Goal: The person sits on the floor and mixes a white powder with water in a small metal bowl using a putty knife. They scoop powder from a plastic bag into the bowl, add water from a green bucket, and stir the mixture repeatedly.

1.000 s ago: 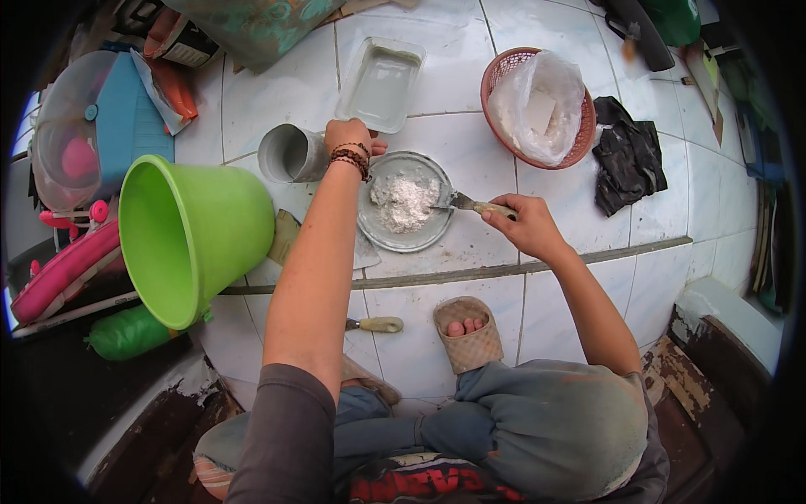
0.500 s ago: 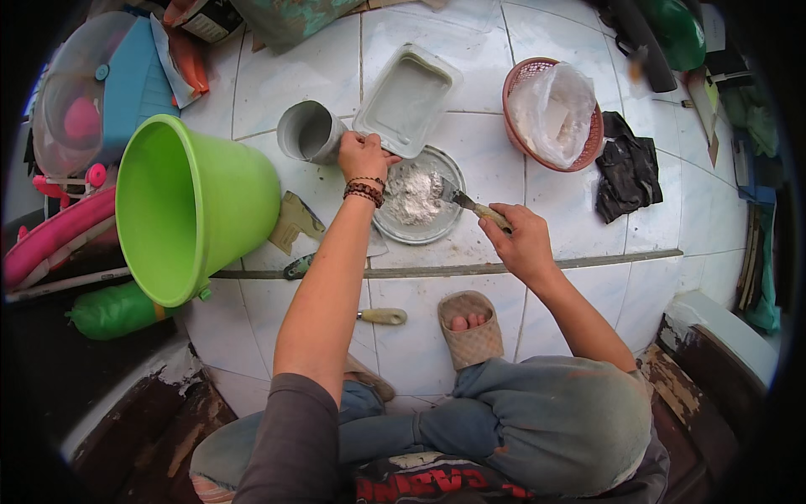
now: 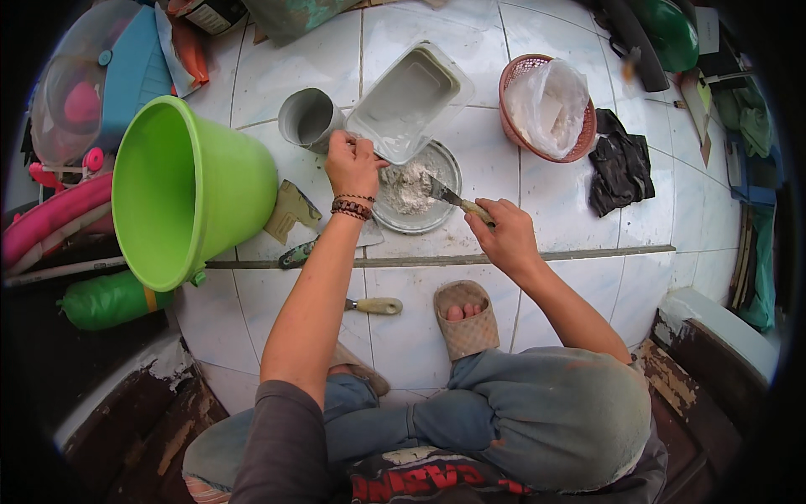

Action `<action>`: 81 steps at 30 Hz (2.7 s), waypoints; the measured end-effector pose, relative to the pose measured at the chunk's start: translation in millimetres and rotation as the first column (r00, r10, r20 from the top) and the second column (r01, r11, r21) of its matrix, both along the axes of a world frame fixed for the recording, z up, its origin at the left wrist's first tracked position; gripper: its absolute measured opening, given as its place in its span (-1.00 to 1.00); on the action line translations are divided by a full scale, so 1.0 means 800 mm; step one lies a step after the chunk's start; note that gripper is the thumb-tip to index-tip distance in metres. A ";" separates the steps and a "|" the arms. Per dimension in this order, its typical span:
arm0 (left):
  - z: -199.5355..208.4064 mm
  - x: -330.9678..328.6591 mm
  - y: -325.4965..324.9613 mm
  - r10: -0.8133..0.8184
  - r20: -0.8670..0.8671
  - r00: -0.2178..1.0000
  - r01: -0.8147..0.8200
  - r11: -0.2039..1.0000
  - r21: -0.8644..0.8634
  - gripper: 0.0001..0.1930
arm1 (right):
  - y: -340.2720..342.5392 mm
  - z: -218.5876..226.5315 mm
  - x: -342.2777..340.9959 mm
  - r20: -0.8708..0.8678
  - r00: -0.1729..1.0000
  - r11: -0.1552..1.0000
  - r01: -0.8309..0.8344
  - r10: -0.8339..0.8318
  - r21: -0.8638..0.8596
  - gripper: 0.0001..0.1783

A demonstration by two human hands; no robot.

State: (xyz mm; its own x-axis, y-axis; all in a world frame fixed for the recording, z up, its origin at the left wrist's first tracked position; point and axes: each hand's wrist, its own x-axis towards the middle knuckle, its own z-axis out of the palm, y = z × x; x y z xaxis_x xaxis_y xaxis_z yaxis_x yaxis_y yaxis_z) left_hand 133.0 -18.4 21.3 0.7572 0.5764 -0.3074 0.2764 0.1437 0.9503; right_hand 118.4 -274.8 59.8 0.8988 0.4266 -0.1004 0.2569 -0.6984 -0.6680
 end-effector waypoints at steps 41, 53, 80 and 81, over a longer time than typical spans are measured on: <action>0.029 -0.041 -0.032 0.032 0.238 0.971 -0.058 0.993 0.103 -0.87 | 0.024 -0.002 0.006 0.137 0.989 0.998 -0.055 0.052 0.017 -0.74; 0.036 -0.046 -0.033 -0.096 0.202 0.975 0.063 0.984 0.165 -0.87 | 0.025 -0.002 0.011 0.108 0.993 0.999 -0.045 0.043 0.020 -0.72; 0.052 -0.050 -0.036 -0.079 0.239 0.968 0.047 0.989 0.137 -0.87 | 0.018 -0.001 0.001 0.166 0.977 0.991 -0.136 0.133 0.005 -0.71; 0.052 -0.051 -0.037 -0.075 0.245 0.967 0.042 0.990 0.136 -0.87 | 0.017 -0.004 0.000 0.150 0.978 0.989 -0.148 0.145 0.003 -0.71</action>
